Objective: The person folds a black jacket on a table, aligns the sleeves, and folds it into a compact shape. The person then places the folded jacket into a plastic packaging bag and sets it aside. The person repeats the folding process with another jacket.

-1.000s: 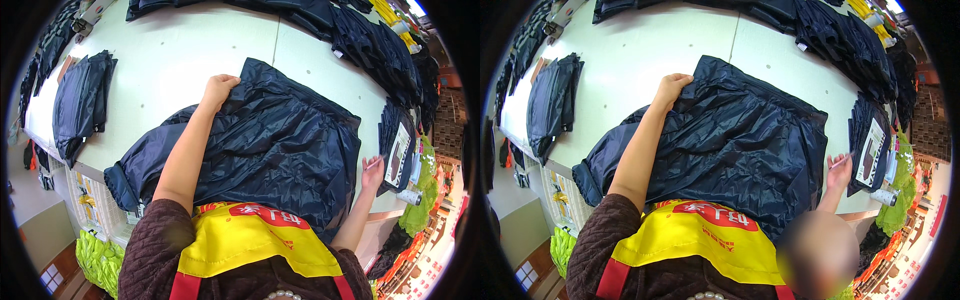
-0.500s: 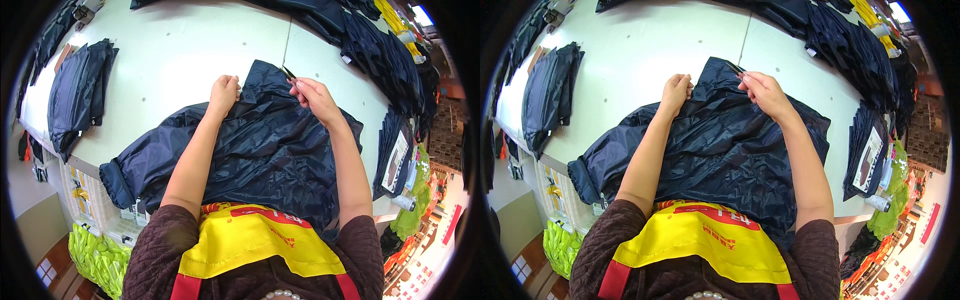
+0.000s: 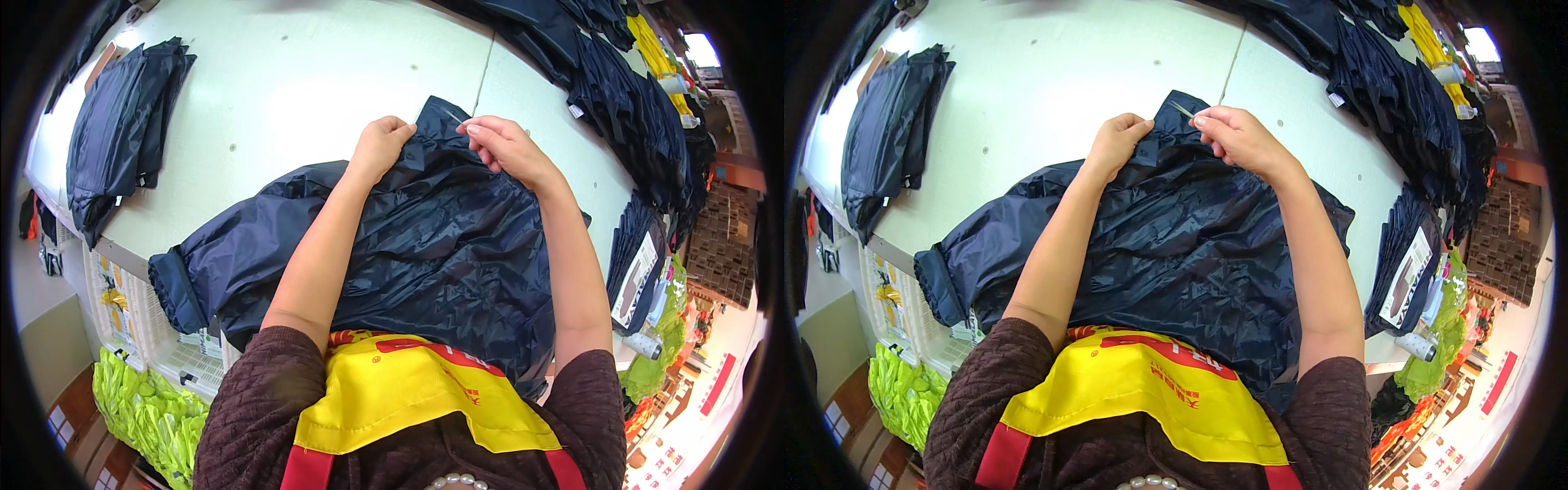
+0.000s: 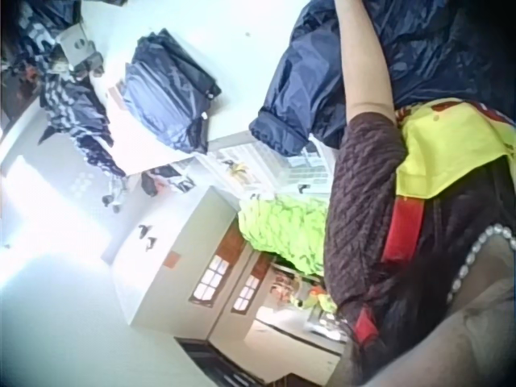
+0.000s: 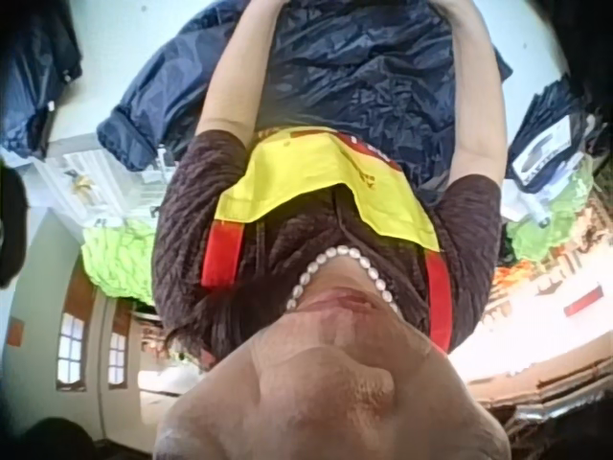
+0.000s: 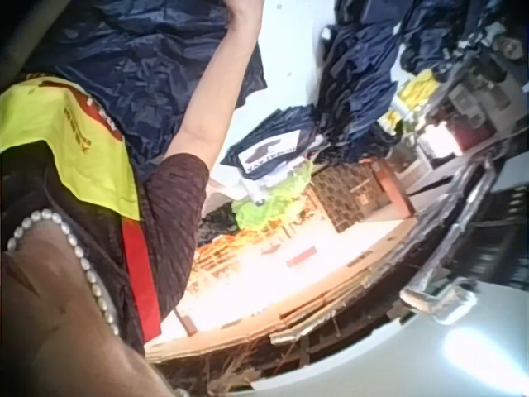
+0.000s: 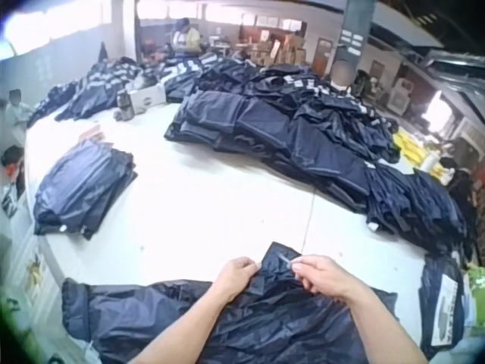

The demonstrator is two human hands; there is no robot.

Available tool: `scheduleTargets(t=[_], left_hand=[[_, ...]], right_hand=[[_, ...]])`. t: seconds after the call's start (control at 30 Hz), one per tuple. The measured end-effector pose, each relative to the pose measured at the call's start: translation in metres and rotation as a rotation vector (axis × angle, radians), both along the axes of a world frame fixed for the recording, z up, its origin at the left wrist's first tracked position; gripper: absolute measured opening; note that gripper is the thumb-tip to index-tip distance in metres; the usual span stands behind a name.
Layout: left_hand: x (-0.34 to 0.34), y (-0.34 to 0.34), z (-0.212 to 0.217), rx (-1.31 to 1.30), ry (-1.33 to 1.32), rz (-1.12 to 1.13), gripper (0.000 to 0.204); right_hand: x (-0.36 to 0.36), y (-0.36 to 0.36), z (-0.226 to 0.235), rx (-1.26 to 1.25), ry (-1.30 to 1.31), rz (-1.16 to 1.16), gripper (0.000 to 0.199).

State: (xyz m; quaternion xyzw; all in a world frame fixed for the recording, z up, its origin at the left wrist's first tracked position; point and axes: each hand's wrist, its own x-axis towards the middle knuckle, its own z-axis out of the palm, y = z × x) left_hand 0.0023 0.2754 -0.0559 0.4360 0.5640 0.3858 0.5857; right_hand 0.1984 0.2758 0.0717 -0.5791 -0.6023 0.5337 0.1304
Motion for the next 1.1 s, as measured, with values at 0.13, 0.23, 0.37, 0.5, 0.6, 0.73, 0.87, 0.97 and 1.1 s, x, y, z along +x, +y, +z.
scheduleTargets(t=[0.13,0.23,0.37,0.5,0.6,0.73,0.87,0.97,1.1], left_hand=[[-0.003,-0.004,0.008,0.025,0.197,-0.028,0.030],[-0.001,-0.004,-0.004,0.052,0.195,-0.012,0.029],[-0.001,-0.006,-0.005,0.097,0.204,0.023,0.032],[0.000,-0.011,0.003,0.181,0.252,0.043,0.031],[0.002,-0.014,0.008,0.208,0.326,0.078,0.031],[0.003,-0.015,0.007,0.222,0.326,0.081,0.029],[0.004,-0.016,0.007,0.251,0.316,0.105,0.027],[0.007,-0.017,0.006,0.261,0.363,0.124,0.026],[0.007,-0.019,0.005,0.308,0.375,0.147,0.024]], right_hand=[[-0.006,0.009,-0.008,0.251,-0.222,0.207,0.029],[-0.016,0.016,-0.010,0.400,-0.517,0.349,0.027],[-0.045,0.019,0.007,0.405,-0.726,0.464,0.025],[-0.057,0.024,0.004,0.448,-0.777,0.546,0.026],[-0.065,0.027,0.002,0.402,-0.829,0.588,0.026],[-0.068,0.028,-0.002,0.405,-0.854,0.607,0.026],[-0.072,0.026,0.001,0.388,-0.845,0.599,0.025],[-0.074,0.027,0.001,0.426,-0.874,0.622,0.024],[-0.080,0.027,0.000,0.424,-0.854,0.613,0.021]])
